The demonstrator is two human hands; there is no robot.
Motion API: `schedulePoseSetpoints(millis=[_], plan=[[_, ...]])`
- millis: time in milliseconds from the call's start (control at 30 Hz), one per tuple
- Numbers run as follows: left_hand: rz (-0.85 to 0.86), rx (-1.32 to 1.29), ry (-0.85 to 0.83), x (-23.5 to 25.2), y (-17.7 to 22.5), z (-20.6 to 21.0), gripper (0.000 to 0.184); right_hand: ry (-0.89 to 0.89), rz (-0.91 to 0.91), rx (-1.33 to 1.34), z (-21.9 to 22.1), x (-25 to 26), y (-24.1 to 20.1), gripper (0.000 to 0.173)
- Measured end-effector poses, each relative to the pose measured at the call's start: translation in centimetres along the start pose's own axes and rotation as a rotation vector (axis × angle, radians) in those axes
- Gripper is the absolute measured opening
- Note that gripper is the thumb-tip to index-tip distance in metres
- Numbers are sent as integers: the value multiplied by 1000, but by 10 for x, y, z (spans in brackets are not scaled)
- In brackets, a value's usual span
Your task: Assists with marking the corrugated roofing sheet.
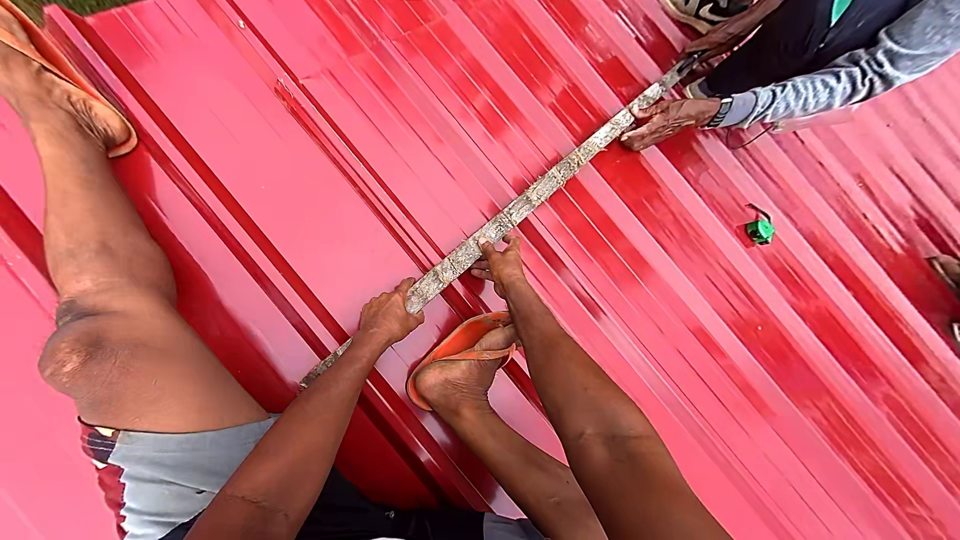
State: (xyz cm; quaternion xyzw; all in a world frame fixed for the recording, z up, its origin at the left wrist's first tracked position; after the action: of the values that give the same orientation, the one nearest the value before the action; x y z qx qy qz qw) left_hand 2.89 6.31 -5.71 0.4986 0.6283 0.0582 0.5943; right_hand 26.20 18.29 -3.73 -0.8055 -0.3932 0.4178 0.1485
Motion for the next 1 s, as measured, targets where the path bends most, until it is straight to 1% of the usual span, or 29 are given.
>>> schedulePoseSetpoints(millis=[233,333,467,733,900,1000], plan=[[9,6,24,2,-3,1,76,6,43,69,2,3,1,66],[17,2,13,2,-1,1,74,-1,79,104,3,0,2,61],[23,-3,2,2,1,1,73,-57,102,122,6,-3,3,54],[35,-21,-43,7,2,3,71,-56,104,169,6,4,5,54],[24,-45,-47,4,3,1,74,-53,89,200,5,2,2,53],[28,-32,-58,5,8,3,80,-53,96,200,5,1,3,52]])
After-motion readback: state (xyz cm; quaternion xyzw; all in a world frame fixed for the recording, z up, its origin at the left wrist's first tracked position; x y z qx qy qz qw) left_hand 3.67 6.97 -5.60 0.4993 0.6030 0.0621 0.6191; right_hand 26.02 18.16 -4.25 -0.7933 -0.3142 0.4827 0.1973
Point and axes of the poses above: each hand's wrist, its own x-axis towards the middle knuckle, its own z-axis out of the palm, y = z × x, the point moved 10 cm from there along x, towards the middle knuckle, and after that the axes turned 14 degrees about -x, right-handed, at the moved point
